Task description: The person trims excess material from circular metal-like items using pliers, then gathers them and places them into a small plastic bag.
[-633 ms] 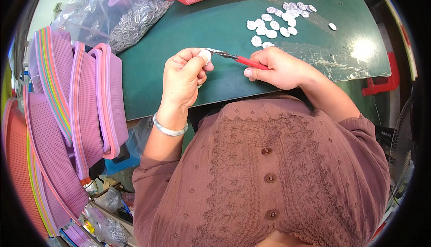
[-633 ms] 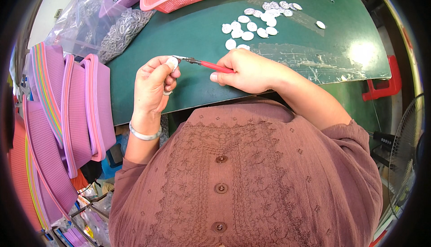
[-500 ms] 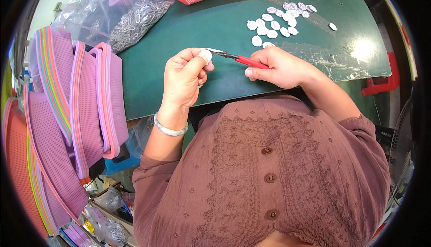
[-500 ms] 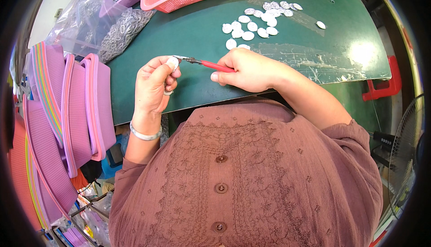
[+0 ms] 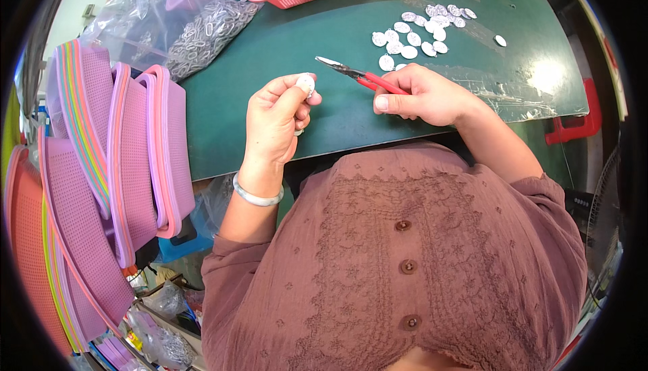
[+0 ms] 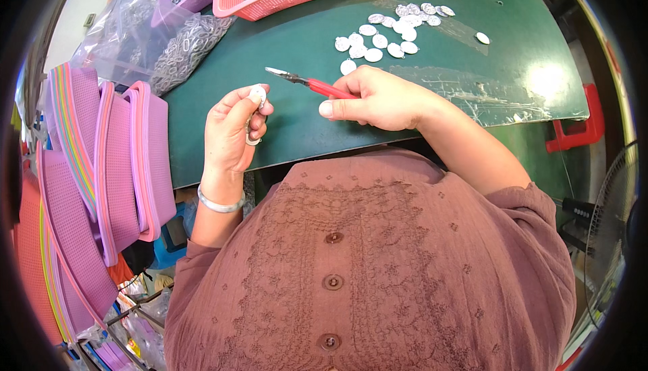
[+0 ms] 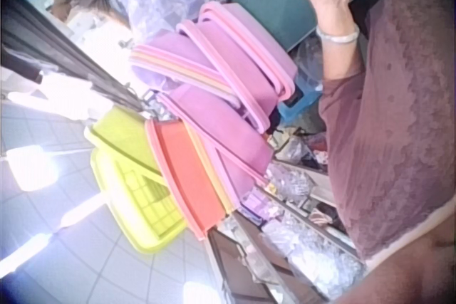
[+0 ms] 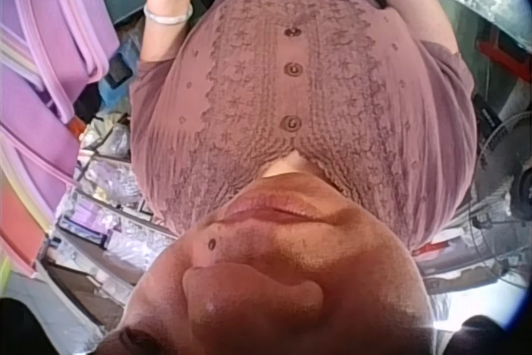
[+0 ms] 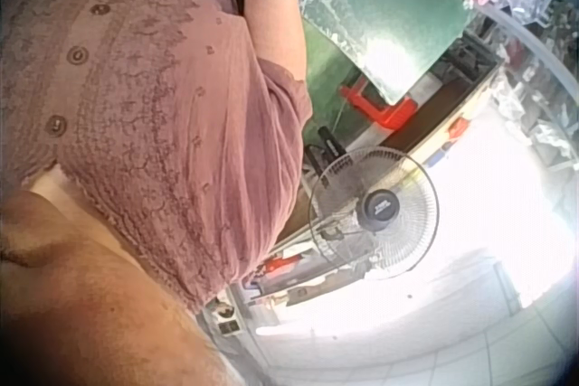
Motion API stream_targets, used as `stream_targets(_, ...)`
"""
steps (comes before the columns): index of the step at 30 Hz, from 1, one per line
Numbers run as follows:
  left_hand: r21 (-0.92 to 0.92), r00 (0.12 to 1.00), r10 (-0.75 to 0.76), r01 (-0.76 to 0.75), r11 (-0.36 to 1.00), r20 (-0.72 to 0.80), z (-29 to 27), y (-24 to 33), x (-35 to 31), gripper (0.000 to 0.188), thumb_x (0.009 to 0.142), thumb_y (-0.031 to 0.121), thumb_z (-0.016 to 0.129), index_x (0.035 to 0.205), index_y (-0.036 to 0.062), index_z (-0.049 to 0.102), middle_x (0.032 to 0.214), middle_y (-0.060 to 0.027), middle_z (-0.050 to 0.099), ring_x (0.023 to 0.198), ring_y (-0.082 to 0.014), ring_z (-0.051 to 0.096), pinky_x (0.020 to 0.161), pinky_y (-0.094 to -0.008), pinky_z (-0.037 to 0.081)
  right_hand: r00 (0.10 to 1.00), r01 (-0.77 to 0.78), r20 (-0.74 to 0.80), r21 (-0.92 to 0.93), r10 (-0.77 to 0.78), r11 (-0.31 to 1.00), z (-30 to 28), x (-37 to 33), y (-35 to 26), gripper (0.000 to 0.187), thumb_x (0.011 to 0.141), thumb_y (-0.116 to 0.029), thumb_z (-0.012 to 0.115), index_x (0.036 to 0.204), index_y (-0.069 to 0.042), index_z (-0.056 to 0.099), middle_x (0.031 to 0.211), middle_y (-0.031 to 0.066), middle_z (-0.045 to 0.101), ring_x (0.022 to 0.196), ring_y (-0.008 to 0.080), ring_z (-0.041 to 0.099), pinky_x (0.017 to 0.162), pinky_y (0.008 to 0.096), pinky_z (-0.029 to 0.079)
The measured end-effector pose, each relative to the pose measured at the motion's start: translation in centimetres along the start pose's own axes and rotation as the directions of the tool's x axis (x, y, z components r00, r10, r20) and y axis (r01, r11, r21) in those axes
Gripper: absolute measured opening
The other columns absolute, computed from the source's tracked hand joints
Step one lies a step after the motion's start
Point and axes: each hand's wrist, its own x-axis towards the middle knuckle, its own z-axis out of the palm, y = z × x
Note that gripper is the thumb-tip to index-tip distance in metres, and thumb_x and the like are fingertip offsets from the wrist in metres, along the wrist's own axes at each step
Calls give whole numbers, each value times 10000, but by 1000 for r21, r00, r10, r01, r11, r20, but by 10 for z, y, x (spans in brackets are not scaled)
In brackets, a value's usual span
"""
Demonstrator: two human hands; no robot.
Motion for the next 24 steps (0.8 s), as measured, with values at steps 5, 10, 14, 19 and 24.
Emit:
stream_targets(5, -19, 1000, -7, 7, 1000, 9, 0, 1, -2, 138, 833, 53, 561, 936, -32, 593, 710, -60, 587, 505, -40, 443, 425, -167, 330, 999, 48, 8, -80, -47, 996, 2, 1, 1, 388, 802, -380, 621, 729, -2, 575, 593, -14, 467, 556, 87, 407, 497, 257, 340)
stream_targets(10, -111, 998, -5, 12, 994, 66, -8, -2, 0, 133, 845, 67, 514, 925, -21, 574, 761, -90, 571, 533, -65, 445, 443, -178, 345, 996, 91, -1, -137, -92, 986, 3, 2, 2, 395, 803, -371, 621, 713, 10, 570, 579, -10, 450, 554, 99, 394, 498, 273, 334)
stream_targets(14, -421, 978, 37, 54, 906, 204, -33, 1, 5, 207, 844, 183, 462, 857, -1, 555, 888, -160, 549, 654, -166, 478, 512, -247, 396, 997, 70, -5, -99, -71, 993, 2, 0, 2, 389, 802, -373, 620, 708, 2, 569, 571, -13, 441, 552, 95, 387, 492, 273, 326)
stream_targets(19, -197, 997, 41, -52, 979, -63, -55, 8, 7, 232, 852, 181, 515, 704, 15, 579, 760, -125, 582, 630, -160, 519, 476, -230, 398, 995, 100, -14, -99, -102, 990, 3, 3, 8, 387, 801, -366, 623, 692, 1, 563, 558, -13, 433, 540, 91, 377, 477, 272, 312)
stream_targets(24, 260, 999, 20, -6, 966, -51, -50, 5, 2, 81, 810, 94, 614, 780, 19, 604, 624, 7, 513, 527, -57, 439, 461, -174, 340, 992, 126, -17, -113, -129, 986, 3, 3, 9, 390, 798, -360, 631, 689, 8, 563, 554, -7, 443, 530, 93, 383, 467, 274, 315)
